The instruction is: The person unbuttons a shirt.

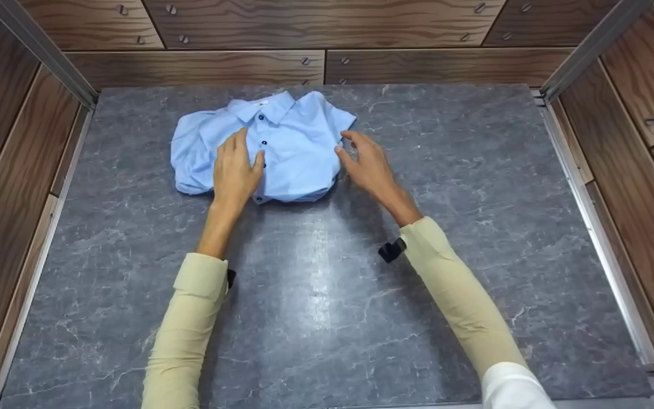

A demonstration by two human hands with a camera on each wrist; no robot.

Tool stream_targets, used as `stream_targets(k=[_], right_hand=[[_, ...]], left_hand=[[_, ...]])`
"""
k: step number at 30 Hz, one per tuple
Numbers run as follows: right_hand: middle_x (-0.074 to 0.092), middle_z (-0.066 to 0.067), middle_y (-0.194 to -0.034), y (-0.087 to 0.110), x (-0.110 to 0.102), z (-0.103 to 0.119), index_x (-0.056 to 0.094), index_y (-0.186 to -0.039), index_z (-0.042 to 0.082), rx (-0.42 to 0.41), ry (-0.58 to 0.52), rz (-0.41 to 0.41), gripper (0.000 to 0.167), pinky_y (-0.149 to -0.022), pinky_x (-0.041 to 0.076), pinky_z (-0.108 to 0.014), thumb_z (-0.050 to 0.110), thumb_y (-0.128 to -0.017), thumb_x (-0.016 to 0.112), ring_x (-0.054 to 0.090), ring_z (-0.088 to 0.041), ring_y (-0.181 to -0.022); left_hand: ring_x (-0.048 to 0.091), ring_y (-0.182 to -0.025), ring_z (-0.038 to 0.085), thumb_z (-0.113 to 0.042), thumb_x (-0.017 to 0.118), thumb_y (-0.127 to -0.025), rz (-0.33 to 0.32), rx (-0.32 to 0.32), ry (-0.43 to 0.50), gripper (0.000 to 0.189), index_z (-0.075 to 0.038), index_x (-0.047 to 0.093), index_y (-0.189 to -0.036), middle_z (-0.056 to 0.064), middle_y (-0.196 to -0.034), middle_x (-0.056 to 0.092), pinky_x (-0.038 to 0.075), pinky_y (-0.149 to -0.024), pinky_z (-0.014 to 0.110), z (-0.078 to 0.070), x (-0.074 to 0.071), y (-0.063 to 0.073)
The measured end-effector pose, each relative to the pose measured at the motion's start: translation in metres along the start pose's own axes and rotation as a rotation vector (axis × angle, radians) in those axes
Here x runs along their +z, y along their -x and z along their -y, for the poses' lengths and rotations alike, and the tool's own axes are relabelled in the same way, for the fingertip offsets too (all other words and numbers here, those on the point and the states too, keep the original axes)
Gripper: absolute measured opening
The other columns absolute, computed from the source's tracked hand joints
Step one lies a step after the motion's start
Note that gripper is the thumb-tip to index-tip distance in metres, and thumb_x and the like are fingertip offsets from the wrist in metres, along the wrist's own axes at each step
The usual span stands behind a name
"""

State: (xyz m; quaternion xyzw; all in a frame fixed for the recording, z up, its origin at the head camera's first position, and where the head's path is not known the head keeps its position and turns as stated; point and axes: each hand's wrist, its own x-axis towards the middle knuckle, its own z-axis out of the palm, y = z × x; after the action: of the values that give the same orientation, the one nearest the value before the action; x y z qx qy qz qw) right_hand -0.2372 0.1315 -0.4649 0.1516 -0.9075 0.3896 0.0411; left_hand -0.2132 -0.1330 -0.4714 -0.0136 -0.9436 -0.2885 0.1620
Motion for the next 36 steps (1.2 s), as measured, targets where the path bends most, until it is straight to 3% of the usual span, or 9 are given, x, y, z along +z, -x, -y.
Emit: stream_targets(k=[7,11,14,18,28,30,32,34,36], right_hand=[[0.038,-0.020,-0.153,-0.015,0.010,-0.006,0.039,-0.150,-0.001,0.082,0.003,0.097,0.057,-0.113,0.028,-0.039,0.026,-0.103,0.055,0.036,-0.030,-0.141],[0.030,-0.023,-0.157,-0.027,0.016,-0.009,0.030,-0.153,-0.004,0.139,0.008,0.126,0.063,-0.116,0.023,-0.037,0.028,-0.104,0.054,0.029,-0.031,-0.145],[0.031,-0.023,-0.156,-0.032,0.021,-0.013,0.027,-0.154,-0.005,0.186,-0.016,0.150,0.065,-0.114,0.027,-0.037,0.028,-0.104,0.053,0.034,-0.031,-0.142],[0.040,-0.021,-0.152,-0.034,0.029,-0.016,0.026,-0.154,-0.004,0.226,-0.058,0.171,0.066,-0.105,0.039,-0.038,0.028,-0.104,0.054,0.049,-0.029,-0.129],[0.063,-0.017,-0.111,-0.038,0.037,-0.011,0.033,-0.151,-0.006,0.233,-0.038,0.196,0.063,-0.087,0.047,-0.036,0.028,-0.103,0.055,0.060,-0.026,-0.096],[0.061,-0.012,-0.092,-0.038,0.038,-0.010,0.048,-0.141,-0.006,0.205,-0.014,0.199,0.051,-0.076,0.046,-0.034,0.026,-0.102,0.056,0.055,-0.022,-0.079],[0.052,-0.006,-0.075,-0.038,0.039,-0.011,0.062,-0.115,-0.003,0.176,0.014,0.194,0.031,-0.065,0.039,-0.031,0.024,-0.101,0.058,0.046,-0.018,-0.066],[0.041,-0.001,-0.065,-0.038,0.039,-0.012,0.057,-0.086,0.003,0.140,0.030,0.183,0.023,-0.059,0.032,-0.030,0.021,-0.100,0.060,0.037,-0.016,-0.059],[0.034,0.000,-0.062,-0.038,0.039,-0.014,0.044,-0.072,0.008,0.102,0.037,0.167,0.034,-0.058,0.027,-0.030,0.017,-0.099,0.061,0.031,-0.015,-0.056]], left_hand=[[0.039,-0.133,0.046,-0.017,0.065,-0.096,-0.038,-0.089,-0.021,0.056,0.011,0.045,-0.141,0.032,-0.143,0.043,0.028,-0.112,0.051,0.023,0.002,-0.011],[0.029,-0.139,0.048,-0.018,0.062,-0.097,-0.025,-0.198,0.010,0.062,0.012,0.037,-0.145,0.036,-0.150,0.030,0.022,-0.115,0.051,0.037,0.002,-0.021],[0.028,-0.141,0.047,-0.017,0.059,-0.099,0.010,-0.299,0.074,0.066,0.011,0.028,-0.150,0.033,-0.154,0.026,0.023,-0.115,0.048,0.047,0.002,-0.025],[0.038,-0.134,0.048,-0.020,0.057,-0.101,0.060,-0.384,0.089,0.068,0.008,0.023,-0.153,0.030,-0.149,0.039,0.030,-0.111,0.049,0.057,0.002,-0.026],[0.059,-0.110,0.050,-0.029,0.068,-0.094,0.049,-0.412,0.027,0.047,0.010,0.059,-0.121,0.033,-0.116,0.063,0.044,-0.093,0.055,0.063,0.002,-0.024],[0.061,-0.107,0.049,-0.029,0.068,-0.094,0.054,-0.425,0.027,0.044,0.009,0.062,-0.115,0.033,-0.113,0.064,0.046,-0.091,0.055,0.064,0.002,-0.023],[0.062,-0.104,0.049,-0.027,0.068,-0.094,0.054,-0.422,0.023,0.040,0.009,0.064,-0.112,0.033,-0.111,0.065,0.046,-0.088,0.056,0.064,0.001,-0.022],[0.063,-0.103,0.049,-0.025,0.067,-0.093,0.047,-0.404,0.013,0.038,0.008,0.067,-0.112,0.032,-0.111,0.066,0.047,-0.086,0.056,0.064,0.001,-0.021],[0.063,-0.103,0.049,-0.021,0.065,-0.092,0.034,-0.379,0.002,0.033,0.007,0.069,-0.110,0.031,-0.111,0.066,0.048,-0.085,0.057,0.064,0.002,-0.021]])
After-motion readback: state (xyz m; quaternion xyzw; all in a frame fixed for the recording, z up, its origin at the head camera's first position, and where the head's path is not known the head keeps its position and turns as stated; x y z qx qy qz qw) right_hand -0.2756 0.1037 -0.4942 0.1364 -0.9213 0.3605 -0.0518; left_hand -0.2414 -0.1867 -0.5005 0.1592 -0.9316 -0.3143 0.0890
